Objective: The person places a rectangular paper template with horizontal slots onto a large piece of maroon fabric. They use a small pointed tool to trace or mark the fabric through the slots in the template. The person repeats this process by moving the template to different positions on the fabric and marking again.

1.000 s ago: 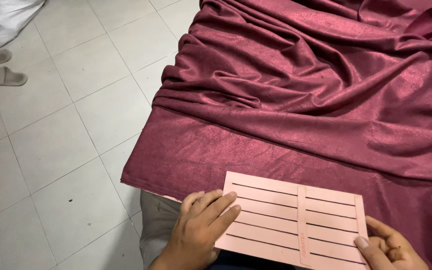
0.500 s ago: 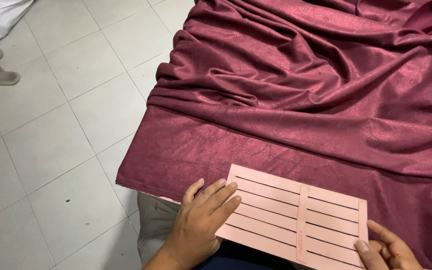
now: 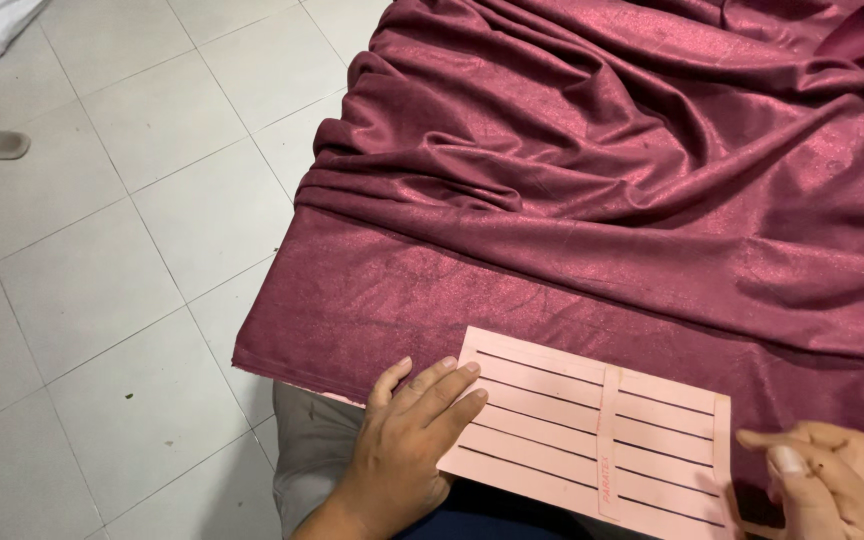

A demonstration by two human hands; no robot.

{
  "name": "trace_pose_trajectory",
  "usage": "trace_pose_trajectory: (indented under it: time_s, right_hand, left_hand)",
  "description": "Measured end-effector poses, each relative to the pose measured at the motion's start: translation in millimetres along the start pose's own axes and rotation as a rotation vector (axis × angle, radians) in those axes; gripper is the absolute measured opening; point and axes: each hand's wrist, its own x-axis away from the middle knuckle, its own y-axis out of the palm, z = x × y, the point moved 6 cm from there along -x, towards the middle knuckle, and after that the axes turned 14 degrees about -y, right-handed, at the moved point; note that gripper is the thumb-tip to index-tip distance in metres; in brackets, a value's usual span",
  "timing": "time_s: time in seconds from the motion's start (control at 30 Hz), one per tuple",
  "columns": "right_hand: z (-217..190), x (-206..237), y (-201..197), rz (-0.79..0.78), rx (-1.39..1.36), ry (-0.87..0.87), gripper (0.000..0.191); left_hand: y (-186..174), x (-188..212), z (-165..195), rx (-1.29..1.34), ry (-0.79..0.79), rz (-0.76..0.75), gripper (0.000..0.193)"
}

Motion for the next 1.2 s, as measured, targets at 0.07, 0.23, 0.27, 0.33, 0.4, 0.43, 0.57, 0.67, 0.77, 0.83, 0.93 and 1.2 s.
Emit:
trace_pose_trajectory:
  time_s: [0.07, 0.23, 0.27, 0.33, 0.4, 0.43, 0.57, 0.67, 0.77, 0.83, 0.93, 1.2]
  right_hand:
    - [-29.9, 4.6, 8.7, 0.089, -0.414, 0.223, 0.034]
    - [-159.8, -59.0, 51.8, -0.241, -0.373, -0.481, 0.024]
    - [-172.3, -70.6, 65.5, -0.318, -0.372, -0.46, 0.024]
    - [-191.4, -84.8, 90.3, -0.429, -0.429, -0.405, 0.025]
    - [-203.7, -92.9, 109.0, -0.494, -0.545, -0.345, 0.027]
    - [-206.6, -95.4, 113.6, -0.497, -0.537, -0.331, 0.027]
    - [-213.3, -97.4, 122.8, -0.508, -0.483, -0.318, 0.027]
    - [-219.5, -98.9, 120.0, -0.494, -0.41, -0.389, 0.024]
    - [-224.9, -101.3, 111.9, -0.496, -0.205, -0.509, 0.02]
    - [-228.8, -103.6, 106.4, -0.47, -0.102, -0.589, 0.019]
    - [-234.1, -105.0, 104.8, -0.439, -0.113, -0.647, 0.02]
    - [-224.2, -100.5, 94.5, -0.424, -0.043, -0.668, 0.017]
  left_hand:
    - [0.4, -0.1, -0.8, 0.005, 0.0, 0.0, 0.06]
    - [0.1, -0.4, -0.5, 0.008, -0.004, 0.014, 0.057]
    - [-0.3, -0.8, -0.4, 0.007, -0.004, 0.015, 0.057]
    - [-0.7, -0.9, -0.2, 0.006, -0.003, -0.002, 0.059]
    - [-1.8, -2.2, -0.8, 0.01, -0.001, -0.013, 0.061]
    - [-2.2, -2.6, -0.9, 0.016, -0.001, -0.018, 0.063]
    - [-3.6, -3.0, -1.7, 0.034, -0.002, -0.036, 0.065]
    - [-3.1, -2.8, -1.6, 0.026, -0.005, -0.035, 0.065]
    - [-2.8, -2.9, -1.0, 0.022, -0.003, -0.019, 0.063]
    - [-2.2, -3.6, -1.5, 0.013, -0.001, -0.027, 0.064]
    - [-2.3, -3.0, -1.9, 0.017, -0.008, -0.035, 0.064]
    - [-1.0, -3.2, -3.0, 0.03, -0.01, -0.036, 0.066]
